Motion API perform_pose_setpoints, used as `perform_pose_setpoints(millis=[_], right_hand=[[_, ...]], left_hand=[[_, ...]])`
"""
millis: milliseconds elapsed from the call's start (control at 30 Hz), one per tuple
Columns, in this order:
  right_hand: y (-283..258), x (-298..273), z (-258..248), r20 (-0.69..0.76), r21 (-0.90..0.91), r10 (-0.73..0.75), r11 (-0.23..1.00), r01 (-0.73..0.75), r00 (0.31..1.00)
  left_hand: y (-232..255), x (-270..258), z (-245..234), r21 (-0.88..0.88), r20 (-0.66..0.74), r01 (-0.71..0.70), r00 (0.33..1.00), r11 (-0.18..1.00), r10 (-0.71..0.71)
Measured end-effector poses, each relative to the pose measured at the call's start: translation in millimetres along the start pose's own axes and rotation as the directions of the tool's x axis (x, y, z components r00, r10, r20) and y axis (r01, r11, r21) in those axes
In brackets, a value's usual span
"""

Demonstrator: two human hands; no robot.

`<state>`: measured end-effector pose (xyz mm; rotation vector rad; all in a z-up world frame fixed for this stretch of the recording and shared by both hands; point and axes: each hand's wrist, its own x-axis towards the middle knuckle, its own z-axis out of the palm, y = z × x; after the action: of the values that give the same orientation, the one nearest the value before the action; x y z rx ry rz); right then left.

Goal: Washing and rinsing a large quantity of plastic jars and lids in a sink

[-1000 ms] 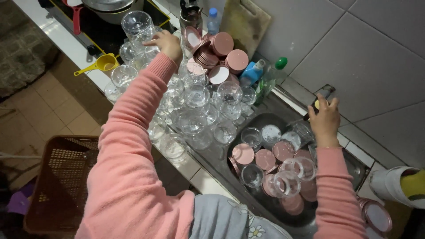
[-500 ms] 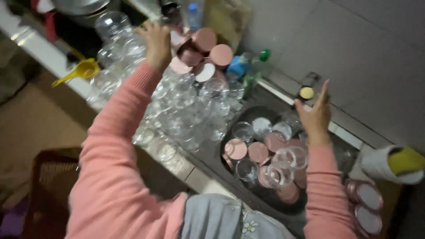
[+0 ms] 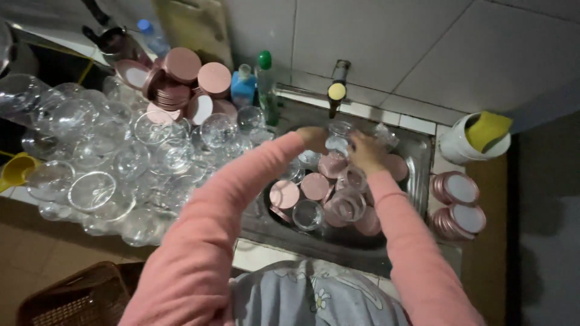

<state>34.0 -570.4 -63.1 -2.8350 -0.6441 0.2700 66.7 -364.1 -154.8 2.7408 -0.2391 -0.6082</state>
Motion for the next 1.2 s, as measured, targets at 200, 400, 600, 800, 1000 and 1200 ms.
perform_pose_setpoints(millis=[200, 400, 600, 800, 1000, 1200], right_hand=[[30.7, 49.8, 73.5, -0.015, 0.416, 0.087, 0.907, -0.073, 0.996], [63.4, 91.6, 131.3, -0.078, 0.887, -0.036, 0.454, 0.086, 0.996], [-75.2, -1.7, -117.7, -0.274, 0.6, -0.023, 0.777, 0.189, 0.962], [-76.9, 73.5, -111.7, -0.261, 0.049, -0.308, 0.942, 0.331, 0.915], [-90.1, 77.3, -126.8, -0.081, -0.083, -0.39, 0.92, 0.384, 0.917], [-92.8, 73.1, -134.7, -0.075, -0.006, -0.442, 0.897, 0.443, 0.894]], left_hand=[[24.5, -45.7, -11.1, -0.354, -0.017, 0.24, 0.965, 0.904, -0.263], [13.0, -100.8, -45.9, -0.786, -0.215, -0.062, 0.96, 0.616, -0.178], [3.3, -87.9, -46.7, -0.412, 0.004, 0.275, 0.954, 0.869, -0.3], [51.6, -110.1, -98.3, 0.199, -0.187, -0.002, 0.981, 0.98, 0.04], [10.2, -20.5, -16.8, -0.969, 0.084, 0.162, 0.926, 0.187, -0.368], [66.7, -61.3, -40.7, -0.673, 0.219, -0.027, 0.947, -0.739, -0.235]])
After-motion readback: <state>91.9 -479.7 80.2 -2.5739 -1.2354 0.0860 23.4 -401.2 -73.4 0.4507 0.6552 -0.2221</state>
